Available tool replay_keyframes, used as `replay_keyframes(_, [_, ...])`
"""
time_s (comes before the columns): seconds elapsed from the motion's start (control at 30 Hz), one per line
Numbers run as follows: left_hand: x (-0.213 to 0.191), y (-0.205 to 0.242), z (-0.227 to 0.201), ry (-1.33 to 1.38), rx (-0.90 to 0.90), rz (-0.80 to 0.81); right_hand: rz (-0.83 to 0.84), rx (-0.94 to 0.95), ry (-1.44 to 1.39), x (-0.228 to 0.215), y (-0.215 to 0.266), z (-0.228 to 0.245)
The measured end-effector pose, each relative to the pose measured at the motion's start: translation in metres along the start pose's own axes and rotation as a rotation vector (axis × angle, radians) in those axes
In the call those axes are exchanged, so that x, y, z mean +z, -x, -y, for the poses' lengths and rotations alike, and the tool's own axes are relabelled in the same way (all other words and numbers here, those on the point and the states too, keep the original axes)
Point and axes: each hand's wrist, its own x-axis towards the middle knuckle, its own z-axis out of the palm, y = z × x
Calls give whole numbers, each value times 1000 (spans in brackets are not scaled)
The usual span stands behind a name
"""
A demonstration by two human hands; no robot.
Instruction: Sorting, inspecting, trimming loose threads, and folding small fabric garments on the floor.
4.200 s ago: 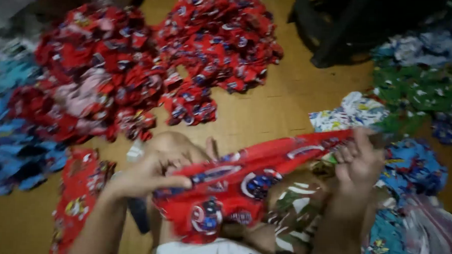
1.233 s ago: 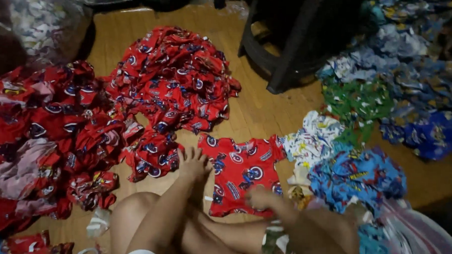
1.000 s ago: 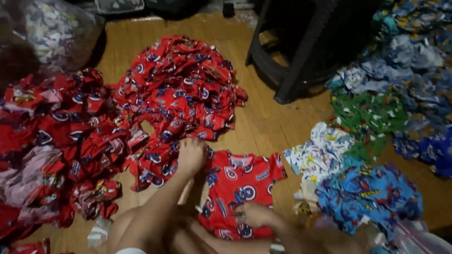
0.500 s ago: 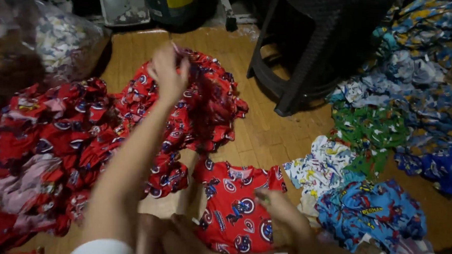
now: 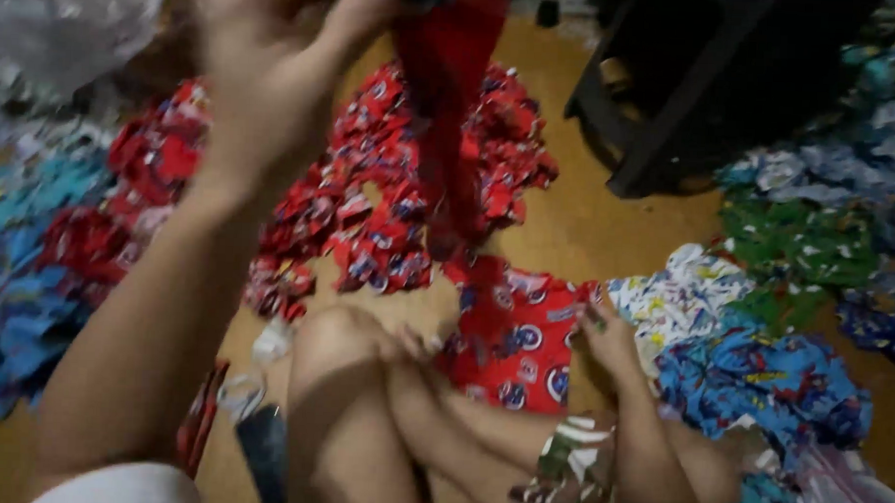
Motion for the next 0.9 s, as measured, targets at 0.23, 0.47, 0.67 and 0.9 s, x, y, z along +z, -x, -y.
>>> replay_keyframes(0.23, [-124,184,27,-181,-483,-355,-34,-118,7,3,8,-7])
replay_keyframes(0.47, [-130,375,69,-135,-1141,-581,28,-159,210,39,2,-40])
replay_keyframes(0.67, [-94,321,-5,581,-1123,-808,89,-219,138,49,41,11])
replay_keyframes(0.9, [-57,338,-22,1371,-962,-743,237,-166,-143,41,131,144])
